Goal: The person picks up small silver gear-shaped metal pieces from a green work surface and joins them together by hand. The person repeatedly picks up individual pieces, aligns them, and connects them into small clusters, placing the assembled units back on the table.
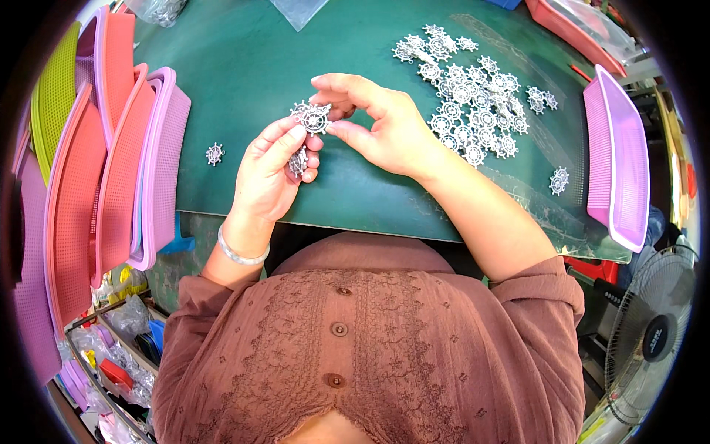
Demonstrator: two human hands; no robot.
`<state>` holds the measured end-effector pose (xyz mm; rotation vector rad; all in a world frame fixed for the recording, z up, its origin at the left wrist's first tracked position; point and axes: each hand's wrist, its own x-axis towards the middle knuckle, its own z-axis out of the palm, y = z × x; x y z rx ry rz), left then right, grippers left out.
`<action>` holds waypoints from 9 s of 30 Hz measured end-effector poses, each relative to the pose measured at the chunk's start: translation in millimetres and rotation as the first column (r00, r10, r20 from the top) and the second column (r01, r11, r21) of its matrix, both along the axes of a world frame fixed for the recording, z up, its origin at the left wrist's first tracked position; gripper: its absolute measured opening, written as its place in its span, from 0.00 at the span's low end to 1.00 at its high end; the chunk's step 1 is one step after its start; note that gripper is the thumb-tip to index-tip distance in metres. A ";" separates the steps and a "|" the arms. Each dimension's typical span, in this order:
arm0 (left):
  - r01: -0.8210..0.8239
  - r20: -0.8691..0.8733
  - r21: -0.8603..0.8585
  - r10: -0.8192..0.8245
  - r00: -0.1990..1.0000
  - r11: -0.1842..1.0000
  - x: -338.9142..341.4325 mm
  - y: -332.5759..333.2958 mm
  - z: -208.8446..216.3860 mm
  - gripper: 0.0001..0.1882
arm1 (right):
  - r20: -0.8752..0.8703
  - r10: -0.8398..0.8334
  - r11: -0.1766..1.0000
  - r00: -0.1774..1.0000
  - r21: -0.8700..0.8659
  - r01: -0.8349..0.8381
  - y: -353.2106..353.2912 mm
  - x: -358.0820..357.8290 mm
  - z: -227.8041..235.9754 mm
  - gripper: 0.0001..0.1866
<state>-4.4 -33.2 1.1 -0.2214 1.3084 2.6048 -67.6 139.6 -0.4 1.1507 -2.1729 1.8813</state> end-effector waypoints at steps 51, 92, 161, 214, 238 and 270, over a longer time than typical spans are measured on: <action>-0.020 -0.027 -0.057 0.019 0.999 0.998 -2.5 -0.1 0.4 0.12 | 0.312 0.150 0.965 0.938 -0.254 -0.069 -2.9 1.0 2.0 0.23; 0.067 0.077 -0.048 -0.063 0.995 0.997 -5.9 -3.0 0.6 0.11 | -0.204 -0.090 0.985 0.975 0.129 0.118 -1.4 2.6 7.6 0.28; 0.057 -0.019 -0.684 -0.096 0.995 0.727 18.6 -34.3 13.4 0.05 | -0.389 0.014 0.919 0.921 0.368 0.141 -18.1 -0.8 -10.6 0.19; 0.018 0.045 -0.022 -0.017 0.999 1.000 -1.4 -25.5 0.4 0.14 | -0.154 -0.035 0.971 0.987 0.228 0.070 -7.8 4.9 5.6 0.29; 0.007 0.037 -0.087 -0.003 0.999 0.996 -3.2 -9.3 1.6 0.06 | 0.154 -0.104 0.966 0.983 0.250 0.064 -0.3 -2.1 -5.0 0.10; 0.059 0.047 0.031 -0.061 0.997 0.998 -4.4 -18.9 -3.4 0.10 | -0.248 -0.123 0.896 0.961 0.389 0.215 -4.2 -3.9 -6.5 0.21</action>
